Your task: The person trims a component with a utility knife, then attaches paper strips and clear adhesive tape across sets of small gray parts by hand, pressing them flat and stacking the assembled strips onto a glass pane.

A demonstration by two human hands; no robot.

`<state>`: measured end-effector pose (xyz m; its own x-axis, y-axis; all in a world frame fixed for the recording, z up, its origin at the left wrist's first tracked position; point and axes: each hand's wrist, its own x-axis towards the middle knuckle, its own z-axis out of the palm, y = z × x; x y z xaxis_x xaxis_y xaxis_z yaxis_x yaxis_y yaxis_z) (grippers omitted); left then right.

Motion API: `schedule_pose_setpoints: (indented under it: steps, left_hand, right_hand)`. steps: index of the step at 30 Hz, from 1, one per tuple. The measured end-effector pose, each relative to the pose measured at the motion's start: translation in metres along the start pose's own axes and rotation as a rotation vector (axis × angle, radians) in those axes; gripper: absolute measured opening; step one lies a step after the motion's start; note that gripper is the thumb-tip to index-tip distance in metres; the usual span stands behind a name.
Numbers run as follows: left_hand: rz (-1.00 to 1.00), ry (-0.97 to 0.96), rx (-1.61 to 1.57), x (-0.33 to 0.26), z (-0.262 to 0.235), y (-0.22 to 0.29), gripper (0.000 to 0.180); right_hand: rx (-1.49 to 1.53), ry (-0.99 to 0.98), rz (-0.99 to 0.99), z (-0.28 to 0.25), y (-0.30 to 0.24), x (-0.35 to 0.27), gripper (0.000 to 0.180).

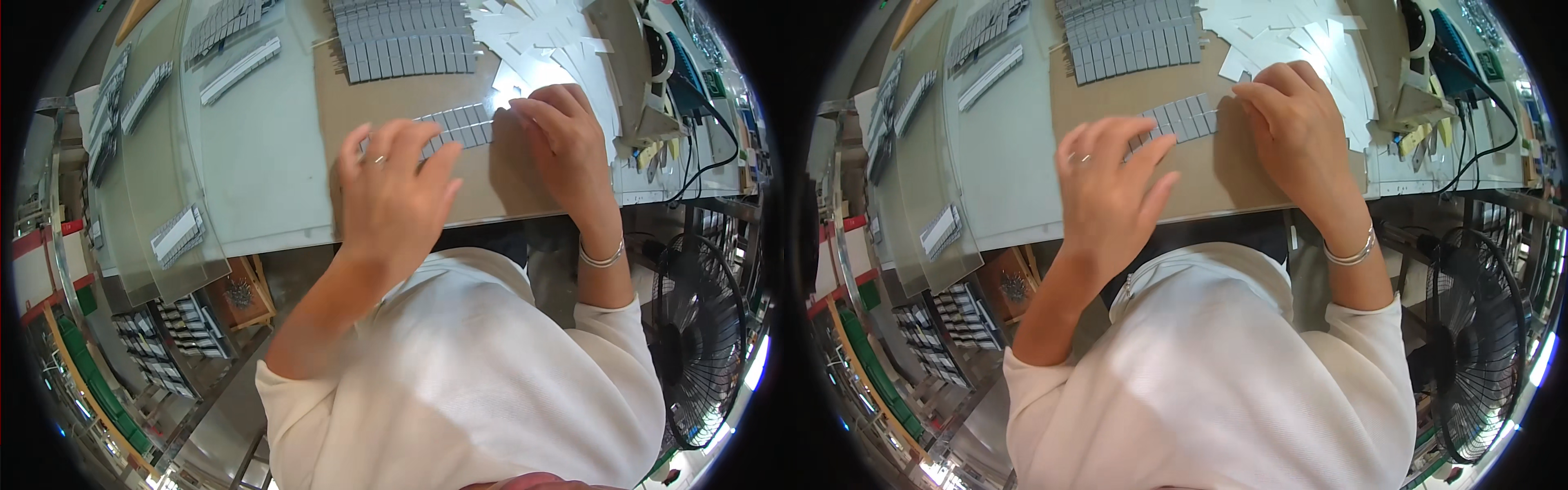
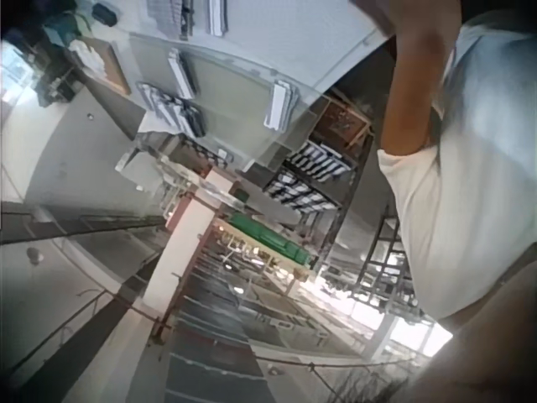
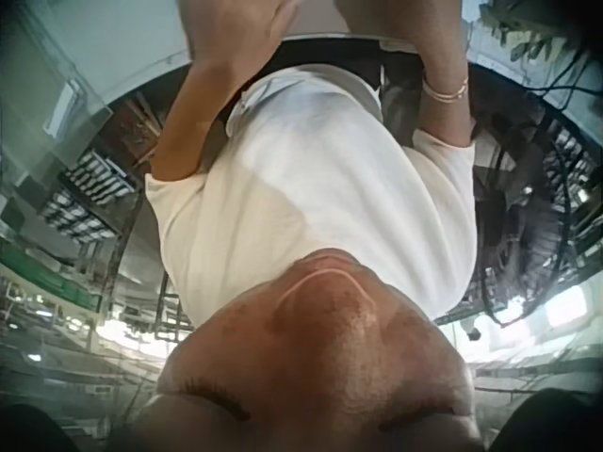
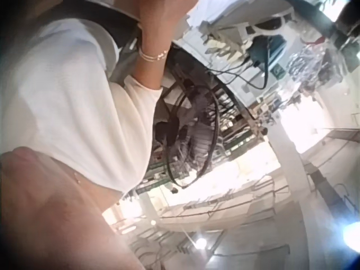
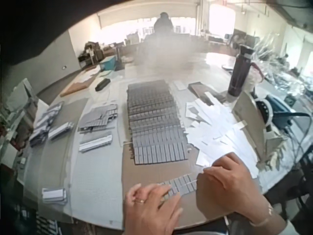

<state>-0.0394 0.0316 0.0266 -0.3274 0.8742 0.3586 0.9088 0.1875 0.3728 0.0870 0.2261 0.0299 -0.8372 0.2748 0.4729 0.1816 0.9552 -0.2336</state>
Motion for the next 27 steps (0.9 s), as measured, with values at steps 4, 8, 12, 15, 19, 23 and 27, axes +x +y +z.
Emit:
schedule_pose_setpoints:
  steps: [4,8,12,15,19,23,27]
  left_hand:
    - [0.059,0.028,-0.100,0.034,0.021,0.001,0.048]
    - [0.085,0.012,-0.100,0.046,0.027,-0.005,0.050]
    - [0.095,0.030,-0.103,0.050,0.028,-0.006,0.051]
    - [0.088,0.038,-0.123,0.049,0.030,-0.006,0.052]
    - [0.085,0.037,-0.131,0.049,0.031,-0.007,0.053]
    - [0.067,0.037,-0.136,0.047,0.029,-0.008,0.052]
    - [0.037,0.024,-0.110,0.038,0.019,-0.010,0.051]
  right_hand:
    - [0.181,0.025,0.131,-0.006,-0.003,-0.004,0.019]
    - [0.294,-0.021,0.205,-0.005,-0.002,-0.006,0.017]
    - [0.317,-0.045,0.193,0.000,0.001,-0.004,0.018]
    - [0.327,-0.057,0.183,0.003,0.001,-0.001,0.019]
    - [0.310,-0.064,0.169,0.006,-0.002,0.002,0.016]
    - [0.324,-0.068,0.127,0.012,-0.004,0.004,0.014]
    - [0.347,-0.044,0.135,0.016,-0.003,0.006,0.015]
